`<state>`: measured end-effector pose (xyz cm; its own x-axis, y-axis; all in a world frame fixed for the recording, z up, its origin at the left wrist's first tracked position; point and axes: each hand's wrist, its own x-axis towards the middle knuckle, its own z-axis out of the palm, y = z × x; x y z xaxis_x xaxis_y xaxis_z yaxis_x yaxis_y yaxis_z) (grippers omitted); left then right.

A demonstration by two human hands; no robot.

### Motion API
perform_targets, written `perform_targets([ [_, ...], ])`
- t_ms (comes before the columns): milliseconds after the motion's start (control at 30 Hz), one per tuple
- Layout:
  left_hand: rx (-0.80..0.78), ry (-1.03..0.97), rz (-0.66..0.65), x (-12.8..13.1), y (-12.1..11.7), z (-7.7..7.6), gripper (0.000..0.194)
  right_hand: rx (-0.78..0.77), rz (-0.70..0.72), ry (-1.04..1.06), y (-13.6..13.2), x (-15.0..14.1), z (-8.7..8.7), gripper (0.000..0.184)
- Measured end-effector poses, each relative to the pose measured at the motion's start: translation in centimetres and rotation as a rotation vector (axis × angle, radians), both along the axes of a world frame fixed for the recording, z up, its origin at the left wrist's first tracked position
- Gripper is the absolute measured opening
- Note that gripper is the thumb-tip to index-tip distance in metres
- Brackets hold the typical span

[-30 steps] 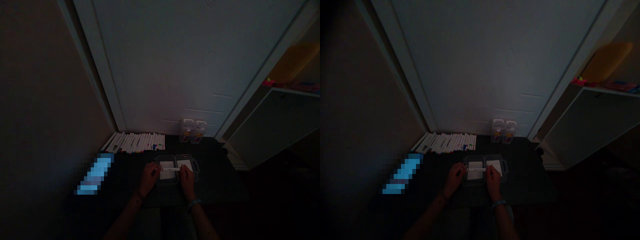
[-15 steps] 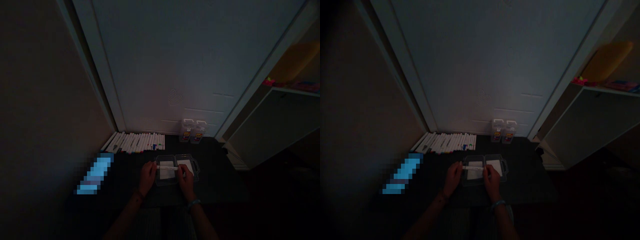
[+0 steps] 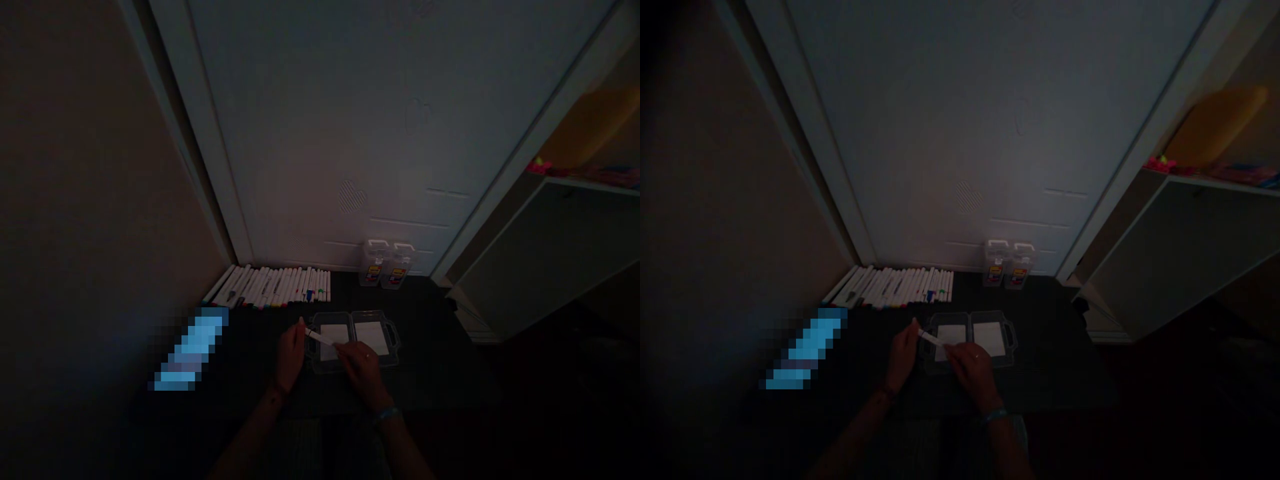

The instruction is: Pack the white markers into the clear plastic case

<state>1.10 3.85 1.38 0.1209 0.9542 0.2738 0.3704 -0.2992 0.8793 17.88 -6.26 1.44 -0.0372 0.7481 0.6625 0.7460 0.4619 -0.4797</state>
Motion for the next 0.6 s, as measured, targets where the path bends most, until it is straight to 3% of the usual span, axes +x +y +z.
perform_targets([
  [300,-0.032,0.044,-0.039,0.15,0.16,-0.50,0.045,-0.057,0.080,-0.020,-0.40,-0.66,0.46,0.026],
  [433,0.015,0.032,-0.036,0.19,0.13,-0.16,0.038,-0.027,-0.009,0.087,-0.06,-0.52,0.30,0.027],
  [600,0.199,0.130,-0.056,0.26,0.24,0.43,0.021,-0.043,-0.125,0.125,0.23,-0.34,0.46,0.028],
])
